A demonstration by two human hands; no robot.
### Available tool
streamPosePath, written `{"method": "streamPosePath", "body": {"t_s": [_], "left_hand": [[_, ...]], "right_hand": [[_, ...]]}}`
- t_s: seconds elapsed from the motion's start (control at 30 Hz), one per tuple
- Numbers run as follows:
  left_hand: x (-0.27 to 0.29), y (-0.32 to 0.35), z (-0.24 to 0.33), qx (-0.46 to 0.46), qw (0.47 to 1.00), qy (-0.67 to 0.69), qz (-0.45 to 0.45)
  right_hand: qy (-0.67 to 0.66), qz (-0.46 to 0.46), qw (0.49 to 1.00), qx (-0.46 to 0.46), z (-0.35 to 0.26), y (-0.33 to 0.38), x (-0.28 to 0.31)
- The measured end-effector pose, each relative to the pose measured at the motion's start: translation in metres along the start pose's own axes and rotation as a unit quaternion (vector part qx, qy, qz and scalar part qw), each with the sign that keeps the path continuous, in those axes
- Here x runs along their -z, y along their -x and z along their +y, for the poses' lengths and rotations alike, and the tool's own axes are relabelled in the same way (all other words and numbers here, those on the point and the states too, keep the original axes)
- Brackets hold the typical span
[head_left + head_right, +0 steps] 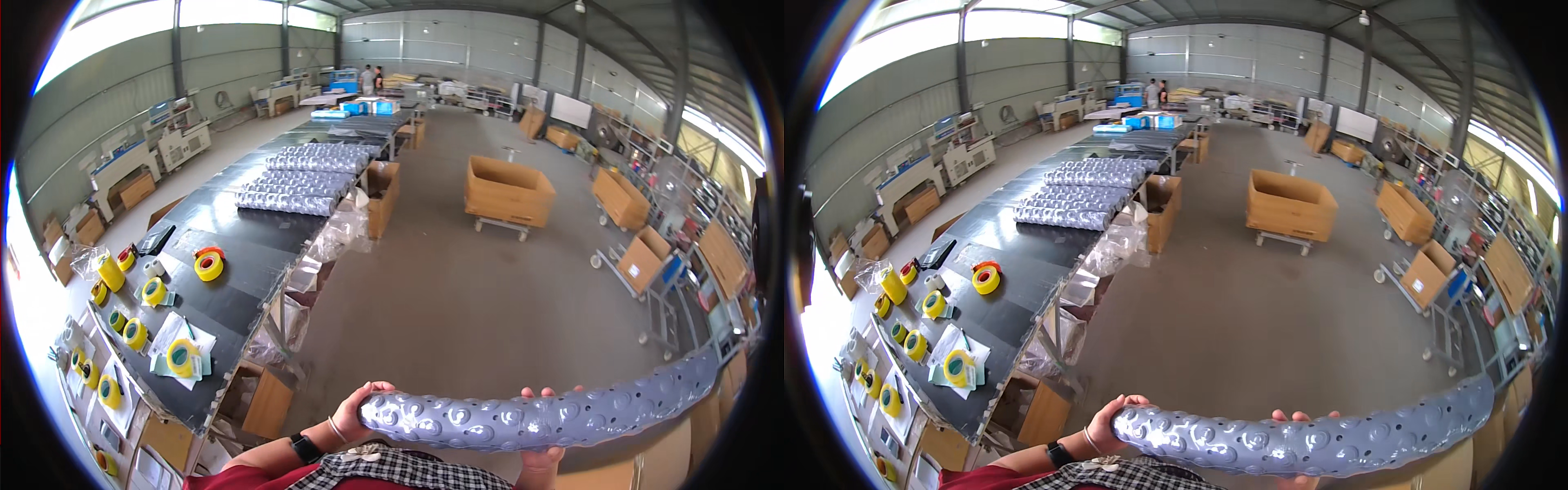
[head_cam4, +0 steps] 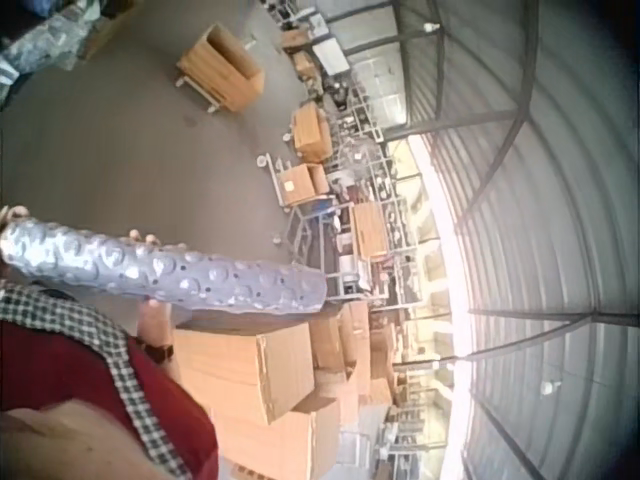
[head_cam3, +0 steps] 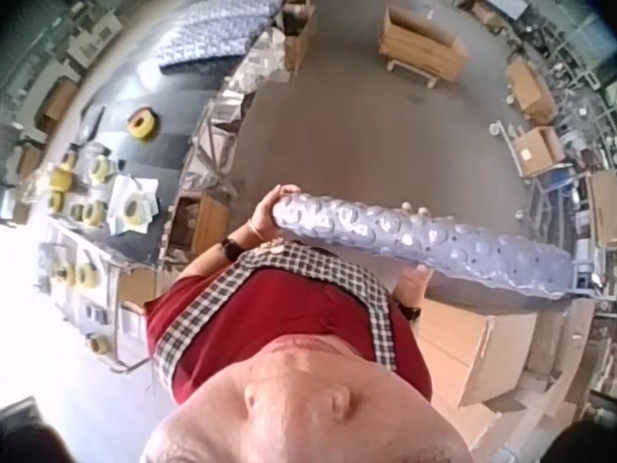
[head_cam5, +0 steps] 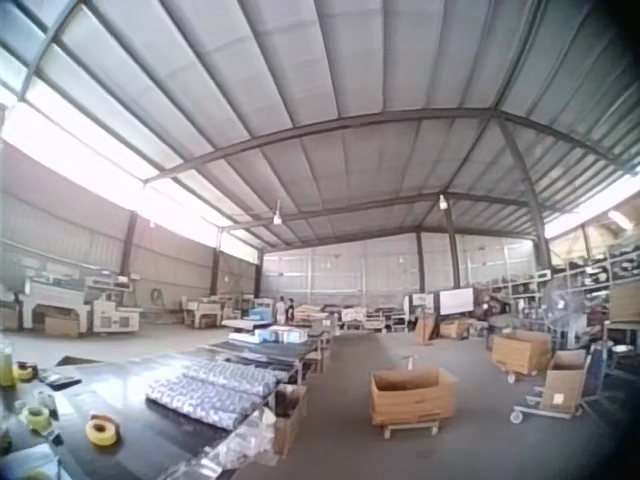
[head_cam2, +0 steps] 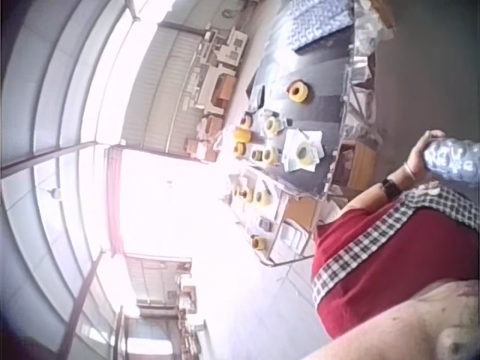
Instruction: Using a heat-sealing machine and manual bagging to package long cylindrical rubber or plastic products.
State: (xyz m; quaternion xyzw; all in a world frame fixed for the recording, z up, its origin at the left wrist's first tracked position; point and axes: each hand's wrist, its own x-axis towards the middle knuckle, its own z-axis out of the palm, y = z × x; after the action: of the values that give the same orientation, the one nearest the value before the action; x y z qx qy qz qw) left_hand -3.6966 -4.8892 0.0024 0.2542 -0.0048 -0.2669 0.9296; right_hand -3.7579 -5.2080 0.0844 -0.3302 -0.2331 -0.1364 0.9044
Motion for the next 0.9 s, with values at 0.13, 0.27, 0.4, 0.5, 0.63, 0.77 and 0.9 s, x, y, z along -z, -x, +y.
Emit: {"method": "streamPosePath", "body": {"t_s": [0.13,0.27,0.4,0.5,0.63,0.77,0.9], "left_hand": [[0.03,-0.109,0.032,-0.013,0.999,0.042,0.017],[0.055,-0.26,0.071,0.028,0.998,0.056,0.033],[0.027,-0.397,0.135,0.053,0.996,0.056,-0.037],[0.03,-0.502,0.168,0.029,0.996,0.04,-0.07],[0.029,-0.625,0.22,-0.004,0.996,0.017,-0.084],[0.056,-0.739,0.275,-0.07,0.997,-0.003,-0.032],[0.058,-0.811,0.348,-0.076,0.984,-0.136,0.092]], "right_hand": [[0.015,-0.059,0.998,-0.026,0.047,-0.122,0.065],[0.067,0.015,0.997,-0.027,0.076,-0.235,0.109],[0.136,0.051,0.989,0.02,0.085,-0.348,0.15],[0.145,0.017,0.989,0.029,0.098,-0.443,0.188],[0.125,-0.038,0.99,0.061,0.142,-0.571,0.255],[0.07,-0.055,0.996,0.016,0.202,-0.704,0.355],[0.016,-0.084,0.996,-0.025,0.272,-0.858,0.38]]}}
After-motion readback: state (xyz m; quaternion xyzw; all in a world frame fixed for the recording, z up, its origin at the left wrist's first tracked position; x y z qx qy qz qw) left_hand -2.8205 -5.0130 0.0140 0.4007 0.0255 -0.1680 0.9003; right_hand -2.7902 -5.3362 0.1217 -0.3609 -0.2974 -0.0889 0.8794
